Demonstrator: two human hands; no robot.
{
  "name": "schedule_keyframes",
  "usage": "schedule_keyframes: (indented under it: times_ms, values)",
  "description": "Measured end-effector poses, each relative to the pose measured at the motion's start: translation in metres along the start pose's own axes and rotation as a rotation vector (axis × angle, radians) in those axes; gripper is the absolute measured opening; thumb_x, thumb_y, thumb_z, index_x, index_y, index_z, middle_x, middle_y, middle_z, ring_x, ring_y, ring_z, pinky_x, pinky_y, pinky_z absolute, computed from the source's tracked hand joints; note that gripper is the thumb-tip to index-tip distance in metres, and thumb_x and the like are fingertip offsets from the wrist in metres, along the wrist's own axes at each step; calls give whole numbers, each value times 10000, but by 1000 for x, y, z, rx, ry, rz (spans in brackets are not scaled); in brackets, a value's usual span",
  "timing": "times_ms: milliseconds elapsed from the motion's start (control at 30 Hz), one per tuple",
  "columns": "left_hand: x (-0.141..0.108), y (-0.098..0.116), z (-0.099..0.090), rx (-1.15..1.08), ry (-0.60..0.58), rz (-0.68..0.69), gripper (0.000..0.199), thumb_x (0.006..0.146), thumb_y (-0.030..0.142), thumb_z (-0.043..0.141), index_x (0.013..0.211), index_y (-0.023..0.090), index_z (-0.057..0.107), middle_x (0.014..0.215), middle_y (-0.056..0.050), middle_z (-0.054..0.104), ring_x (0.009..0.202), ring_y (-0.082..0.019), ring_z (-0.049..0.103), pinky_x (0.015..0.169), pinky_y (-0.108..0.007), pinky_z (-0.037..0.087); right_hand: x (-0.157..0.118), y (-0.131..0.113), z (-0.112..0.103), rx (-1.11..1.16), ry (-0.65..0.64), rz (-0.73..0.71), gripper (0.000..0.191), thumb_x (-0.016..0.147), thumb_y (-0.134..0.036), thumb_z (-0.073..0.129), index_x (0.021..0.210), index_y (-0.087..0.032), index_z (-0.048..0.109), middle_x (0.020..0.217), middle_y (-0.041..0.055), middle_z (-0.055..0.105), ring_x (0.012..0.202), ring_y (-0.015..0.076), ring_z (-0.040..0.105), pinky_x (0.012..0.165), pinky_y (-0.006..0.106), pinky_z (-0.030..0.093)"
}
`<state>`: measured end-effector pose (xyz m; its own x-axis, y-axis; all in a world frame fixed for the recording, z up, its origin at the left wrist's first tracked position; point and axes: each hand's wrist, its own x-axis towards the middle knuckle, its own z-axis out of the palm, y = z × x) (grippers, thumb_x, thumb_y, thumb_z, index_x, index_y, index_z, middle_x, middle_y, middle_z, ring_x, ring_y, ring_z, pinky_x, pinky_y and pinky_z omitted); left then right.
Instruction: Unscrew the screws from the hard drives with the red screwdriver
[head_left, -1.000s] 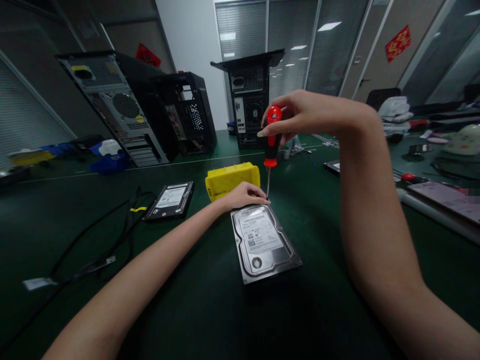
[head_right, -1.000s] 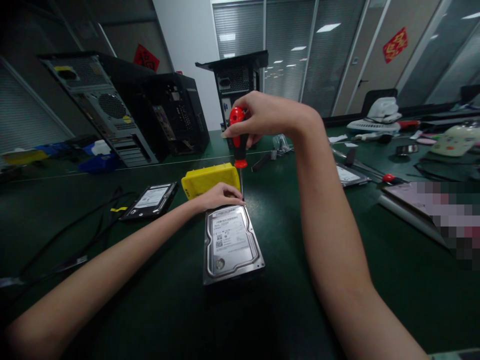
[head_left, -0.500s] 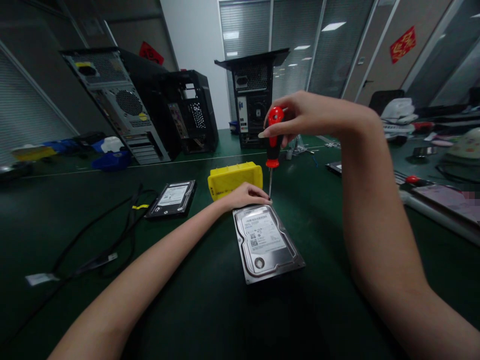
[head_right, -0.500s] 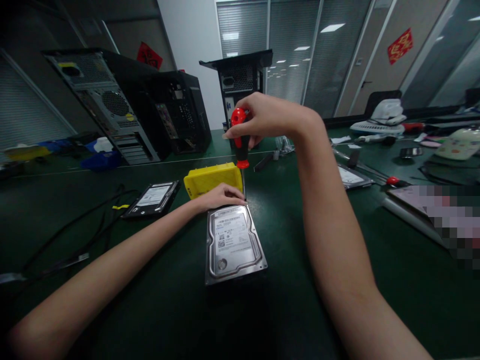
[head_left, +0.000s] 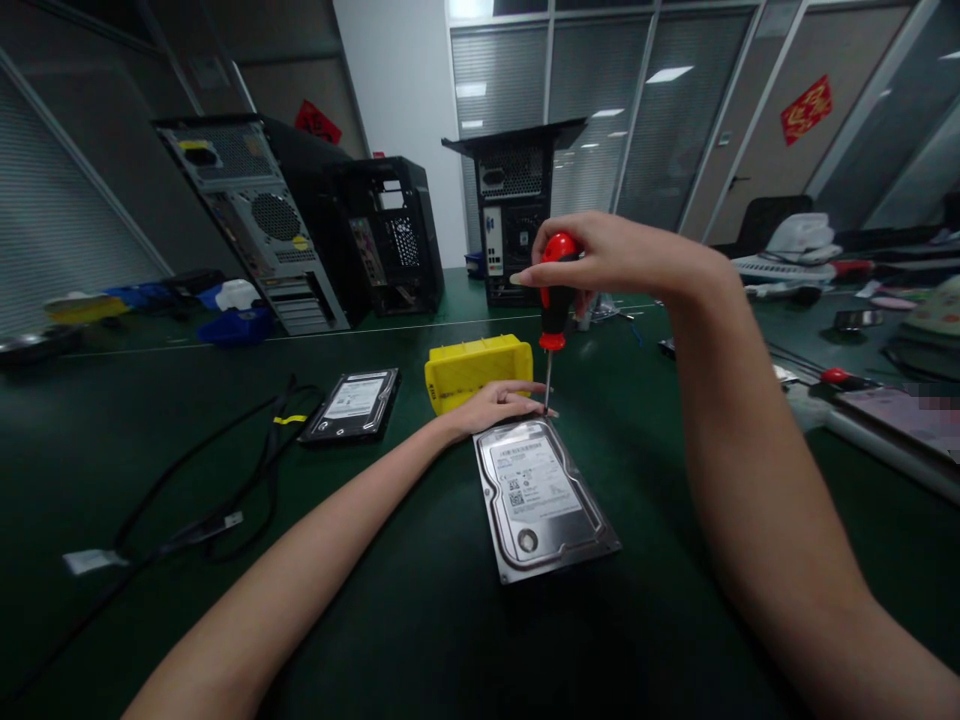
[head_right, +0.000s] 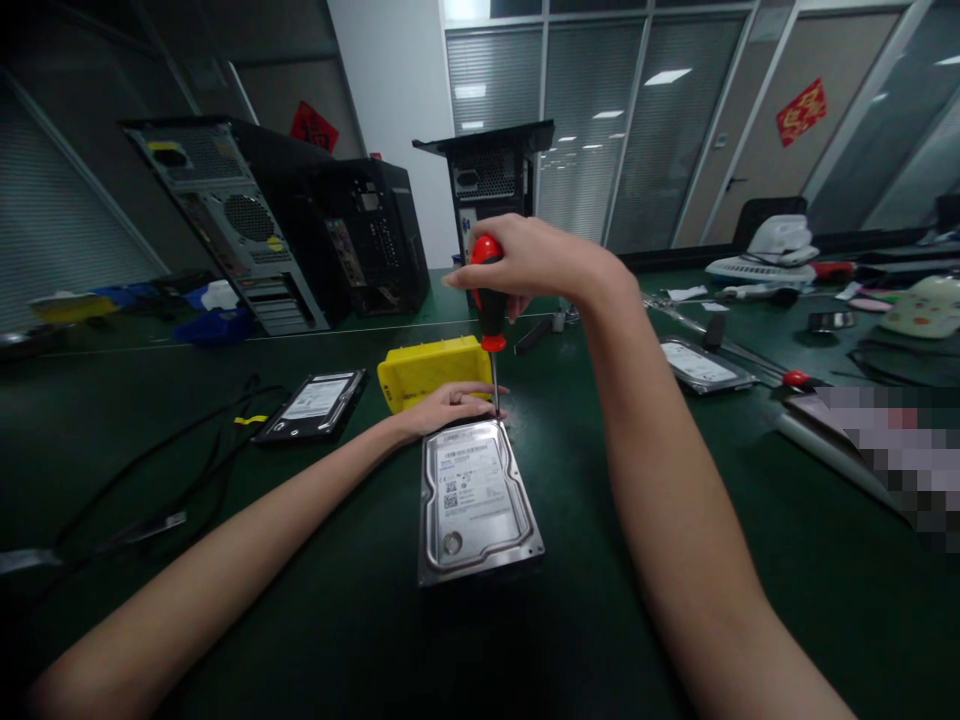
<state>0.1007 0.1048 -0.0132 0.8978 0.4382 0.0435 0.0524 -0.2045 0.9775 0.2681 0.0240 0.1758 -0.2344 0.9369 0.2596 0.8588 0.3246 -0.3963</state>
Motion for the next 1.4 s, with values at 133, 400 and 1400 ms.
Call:
schedule_keyframes:
  times_ms: [133,400,1400]
  values:
    - [-1,1,1,-17,23,-7,514,848,333,595,1292,110,465,1150,-171,644,990,-189,636,784,-282,464,1,-1,0,-54,-10,0,438,724,-548,598,937,-165,581,844,79,657,628,167,620,486,237,455]
    - [-1,2,2,-33,24,-32,491,834,308,610,1268,108,495,1154,-169,642,948,-179,643,727,-255,459,-1,-1,-5,-128,58,33,488,706,-602,583,923,-165,600,778,82,646,616,199,626,532,294,463]
    - [3,-3,0,-30,23,-34,457,838,315,608,1244,122,526,1117,-151,665,938,-176,646,731,-258,464,1,2,-5,-142,15,-4,513,679,-642,590,889,-174,608,754,62,642,612,186,624,514,277,459]
